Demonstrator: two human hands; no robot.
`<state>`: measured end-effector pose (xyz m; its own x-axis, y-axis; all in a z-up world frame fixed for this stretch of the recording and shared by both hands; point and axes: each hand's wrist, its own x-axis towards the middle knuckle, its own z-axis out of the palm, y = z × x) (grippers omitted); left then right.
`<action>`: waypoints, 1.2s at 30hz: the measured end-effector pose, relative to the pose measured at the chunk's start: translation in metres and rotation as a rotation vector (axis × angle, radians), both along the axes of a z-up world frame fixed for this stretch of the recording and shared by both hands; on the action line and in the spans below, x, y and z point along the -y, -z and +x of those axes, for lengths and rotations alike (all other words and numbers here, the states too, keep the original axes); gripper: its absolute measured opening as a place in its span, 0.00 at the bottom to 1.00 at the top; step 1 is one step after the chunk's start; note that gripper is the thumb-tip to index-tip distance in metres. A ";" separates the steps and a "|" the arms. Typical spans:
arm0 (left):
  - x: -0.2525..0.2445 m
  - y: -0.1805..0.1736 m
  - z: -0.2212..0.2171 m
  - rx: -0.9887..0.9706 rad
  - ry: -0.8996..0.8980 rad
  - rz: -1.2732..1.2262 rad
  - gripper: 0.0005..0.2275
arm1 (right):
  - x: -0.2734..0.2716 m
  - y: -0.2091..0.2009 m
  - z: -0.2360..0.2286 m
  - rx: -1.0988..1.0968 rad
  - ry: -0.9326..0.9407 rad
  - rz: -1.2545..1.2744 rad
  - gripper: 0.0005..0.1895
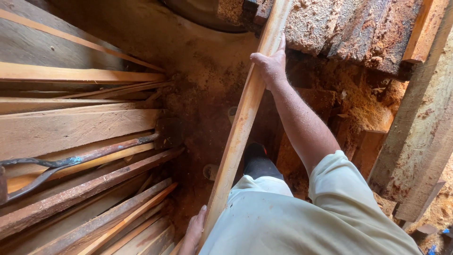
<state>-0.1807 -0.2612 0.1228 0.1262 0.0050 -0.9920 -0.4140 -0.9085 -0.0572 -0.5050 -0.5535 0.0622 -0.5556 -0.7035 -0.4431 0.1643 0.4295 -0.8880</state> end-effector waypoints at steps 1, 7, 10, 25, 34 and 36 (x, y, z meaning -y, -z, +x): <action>0.002 -0.002 -0.002 -0.001 -0.010 0.004 0.27 | 0.001 0.000 -0.001 -0.015 -0.001 0.007 0.54; 0.009 0.001 -0.005 -0.003 0.040 0.018 0.27 | 0.009 0.005 -0.008 -0.027 -0.007 -0.019 0.53; 0.012 0.002 -0.008 -0.014 0.011 0.013 0.27 | 0.013 0.014 -0.013 -0.008 -0.005 -0.061 0.54; 0.036 -0.010 -0.023 -0.043 -0.023 -0.004 0.27 | 0.036 -0.009 -0.020 -0.078 -0.064 0.036 0.53; 0.002 0.007 -0.004 -0.322 -0.117 -0.153 0.42 | -0.009 0.002 -0.002 -0.014 -0.028 -0.160 0.54; 0.004 0.003 -0.004 -0.419 -0.130 -0.196 0.50 | -0.044 -0.011 0.023 0.035 -0.044 -0.249 0.57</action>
<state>-0.1843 -0.2656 0.1195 -0.2745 -0.1977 -0.9411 -0.2470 -0.9313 0.2676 -0.4818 -0.5094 0.0731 -0.5094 -0.8164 -0.2721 0.1833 0.2061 -0.9612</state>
